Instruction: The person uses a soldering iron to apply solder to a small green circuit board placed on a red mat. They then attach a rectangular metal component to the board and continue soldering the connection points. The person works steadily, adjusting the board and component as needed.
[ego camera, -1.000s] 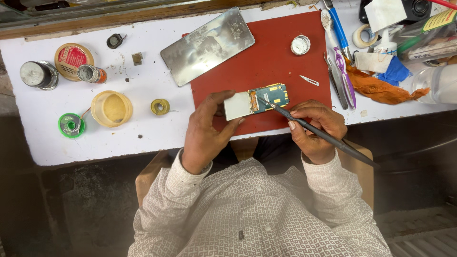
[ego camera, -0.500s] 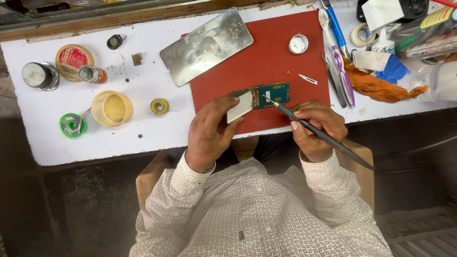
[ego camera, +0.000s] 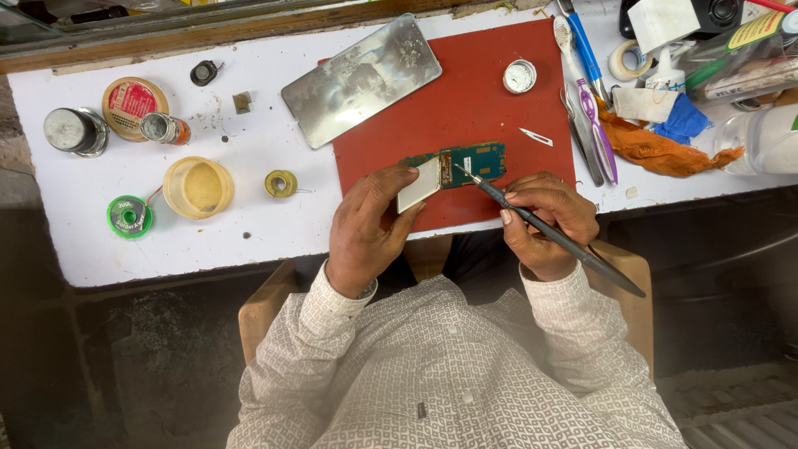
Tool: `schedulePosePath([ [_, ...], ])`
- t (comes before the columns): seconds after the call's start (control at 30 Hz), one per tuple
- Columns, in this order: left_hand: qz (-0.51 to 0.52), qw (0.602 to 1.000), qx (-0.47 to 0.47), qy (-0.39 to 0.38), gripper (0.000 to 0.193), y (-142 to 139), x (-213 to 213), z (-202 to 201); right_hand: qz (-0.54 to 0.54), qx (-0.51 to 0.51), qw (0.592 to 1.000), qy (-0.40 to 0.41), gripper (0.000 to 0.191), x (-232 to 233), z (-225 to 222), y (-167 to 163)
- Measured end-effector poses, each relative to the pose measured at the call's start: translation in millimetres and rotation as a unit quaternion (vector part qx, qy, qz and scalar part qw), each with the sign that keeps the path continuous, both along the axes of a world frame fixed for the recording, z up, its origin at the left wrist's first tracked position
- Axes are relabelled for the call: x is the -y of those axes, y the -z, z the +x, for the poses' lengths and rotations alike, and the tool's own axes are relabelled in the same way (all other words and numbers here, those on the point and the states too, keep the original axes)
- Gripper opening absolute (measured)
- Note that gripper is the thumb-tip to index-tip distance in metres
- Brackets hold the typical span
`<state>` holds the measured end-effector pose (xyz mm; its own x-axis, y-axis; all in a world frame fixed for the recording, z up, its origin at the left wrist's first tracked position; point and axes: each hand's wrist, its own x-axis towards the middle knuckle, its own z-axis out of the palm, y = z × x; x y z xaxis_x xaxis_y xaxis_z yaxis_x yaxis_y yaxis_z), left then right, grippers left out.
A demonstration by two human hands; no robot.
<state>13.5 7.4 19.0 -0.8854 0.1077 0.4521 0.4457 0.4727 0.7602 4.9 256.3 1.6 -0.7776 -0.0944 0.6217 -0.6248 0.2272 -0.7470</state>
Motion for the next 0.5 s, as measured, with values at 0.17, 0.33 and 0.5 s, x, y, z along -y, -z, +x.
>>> schedulePosePath([
  [0.17, 0.000, 1.000, 0.000, -0.001, 0.043, 0.7, -0.4, -0.2, -0.001, -0.005, 1.000, 0.001, 0.016, 0.1, -0.4, 0.3],
  [0.33, -0.001, 1.000, -0.006, -0.004, 0.043, 0.7, -0.5, 0.2, 0.006, -0.009, 1.000, 0.005, 0.015, 0.0, -0.6, 0.2],
  [0.5, -0.004, 1.000, 0.011, -0.007, 0.042, 0.3, -0.2, 0.5, 0.011, -0.006, 1.000, 0.000, 0.015, 0.3, -0.9, -0.5],
])
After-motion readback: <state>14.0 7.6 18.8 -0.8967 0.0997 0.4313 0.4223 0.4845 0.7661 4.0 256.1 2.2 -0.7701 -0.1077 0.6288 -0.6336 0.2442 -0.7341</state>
